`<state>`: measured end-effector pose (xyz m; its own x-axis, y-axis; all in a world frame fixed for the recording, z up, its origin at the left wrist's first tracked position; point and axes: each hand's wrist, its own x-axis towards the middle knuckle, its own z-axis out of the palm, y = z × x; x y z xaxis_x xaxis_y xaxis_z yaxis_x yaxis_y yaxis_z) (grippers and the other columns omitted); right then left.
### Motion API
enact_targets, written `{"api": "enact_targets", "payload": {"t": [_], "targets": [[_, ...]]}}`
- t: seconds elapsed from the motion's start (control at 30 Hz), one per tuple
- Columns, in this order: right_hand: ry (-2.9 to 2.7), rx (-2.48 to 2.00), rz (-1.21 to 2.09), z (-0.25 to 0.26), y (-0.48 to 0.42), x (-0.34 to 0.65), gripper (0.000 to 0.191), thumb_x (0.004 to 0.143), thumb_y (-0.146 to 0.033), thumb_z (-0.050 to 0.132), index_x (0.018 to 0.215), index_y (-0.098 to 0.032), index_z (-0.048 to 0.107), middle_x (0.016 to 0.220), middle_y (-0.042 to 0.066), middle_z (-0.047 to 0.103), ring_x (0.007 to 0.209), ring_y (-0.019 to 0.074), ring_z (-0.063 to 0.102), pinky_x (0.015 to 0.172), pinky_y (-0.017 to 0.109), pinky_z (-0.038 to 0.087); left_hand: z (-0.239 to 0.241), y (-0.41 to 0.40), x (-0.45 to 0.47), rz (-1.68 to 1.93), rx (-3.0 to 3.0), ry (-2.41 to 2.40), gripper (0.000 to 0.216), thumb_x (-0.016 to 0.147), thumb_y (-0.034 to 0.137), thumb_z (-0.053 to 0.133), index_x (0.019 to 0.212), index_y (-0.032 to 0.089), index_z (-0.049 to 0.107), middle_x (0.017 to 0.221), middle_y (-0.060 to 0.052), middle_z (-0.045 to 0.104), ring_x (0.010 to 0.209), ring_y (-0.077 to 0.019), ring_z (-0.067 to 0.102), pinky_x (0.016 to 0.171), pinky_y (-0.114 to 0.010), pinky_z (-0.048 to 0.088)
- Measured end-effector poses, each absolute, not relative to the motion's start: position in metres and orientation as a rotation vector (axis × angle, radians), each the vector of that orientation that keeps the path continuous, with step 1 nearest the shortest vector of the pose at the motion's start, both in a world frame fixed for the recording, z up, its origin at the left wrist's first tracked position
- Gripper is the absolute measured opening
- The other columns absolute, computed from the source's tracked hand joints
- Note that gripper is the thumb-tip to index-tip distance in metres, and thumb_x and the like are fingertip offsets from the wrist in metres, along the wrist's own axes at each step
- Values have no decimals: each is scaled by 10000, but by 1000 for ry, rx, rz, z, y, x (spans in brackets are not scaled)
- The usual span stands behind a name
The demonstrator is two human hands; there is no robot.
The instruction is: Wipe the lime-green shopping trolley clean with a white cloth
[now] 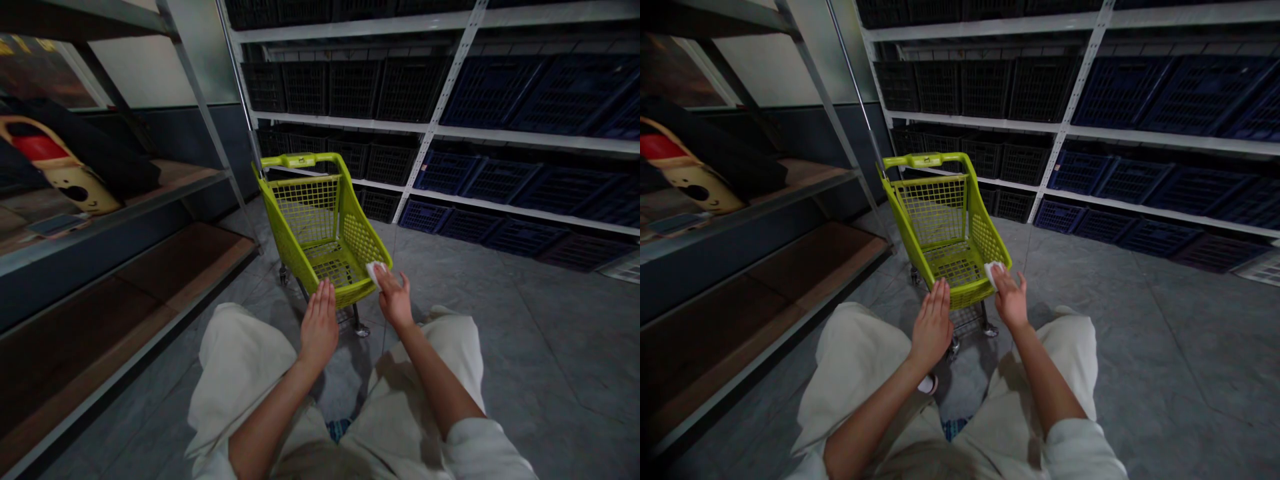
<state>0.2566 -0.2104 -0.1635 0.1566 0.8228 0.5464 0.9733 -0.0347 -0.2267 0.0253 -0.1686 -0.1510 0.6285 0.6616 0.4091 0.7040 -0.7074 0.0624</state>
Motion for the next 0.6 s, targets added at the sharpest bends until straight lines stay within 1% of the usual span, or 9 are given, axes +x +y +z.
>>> {"api": "enact_targets", "payload": {"t": [0.1,0.2,0.4,0.53,0.6], "targets": [[-1533,-2003,-388,-166,-210,271,698,785,-26,389,1455,-201,471,1500,81,529,1445,225,416,1202,506,169,-152,-170,28,-621,-2734,-1152,797,813,91,459,1557,4,187,1659,-163,186,1548,-261,116,1245,-422,241],[-1484,-2037,-398,-165,-205,240,655,815,-32,388,1449,-166,479,1486,112,540,1436,235,427,1190,492,202,-154,-170,30,-637,-2730,-1166,815,811,97,462,1564,7,161,1659,-165,186,1550,-262,99,1242,-430,248],[-1796,-1820,-280,-156,-202,151,679,815,-23,401,1474,-178,453,1495,94,533,1452,191,395,1207,433,190,-153,-169,29,-669,-2720,-1181,782,855,100,423,1579,44,133,1643,-156,251,1540,-251,167,1236,-426,261],[-1911,-1777,-255,-154,-206,168,696,810,-22,394,1481,-202,441,1497,75,533,1449,178,402,1227,459,113,-151,-168,26,-678,-2729,-1172,786,857,92,416,1584,59,120,1642,-151,257,1538,-242,180,1234,-423,264],[-1907,-1795,-294,-156,-210,200,709,798,-21,394,1483,-199,436,1501,74,529,1454,177,396,1227,463,115,-151,-168,25,-678,-2735,-1164,802,844,84,422,1584,54,115,1648,-150,237,1541,-241,165,1234,-420,263]]}}
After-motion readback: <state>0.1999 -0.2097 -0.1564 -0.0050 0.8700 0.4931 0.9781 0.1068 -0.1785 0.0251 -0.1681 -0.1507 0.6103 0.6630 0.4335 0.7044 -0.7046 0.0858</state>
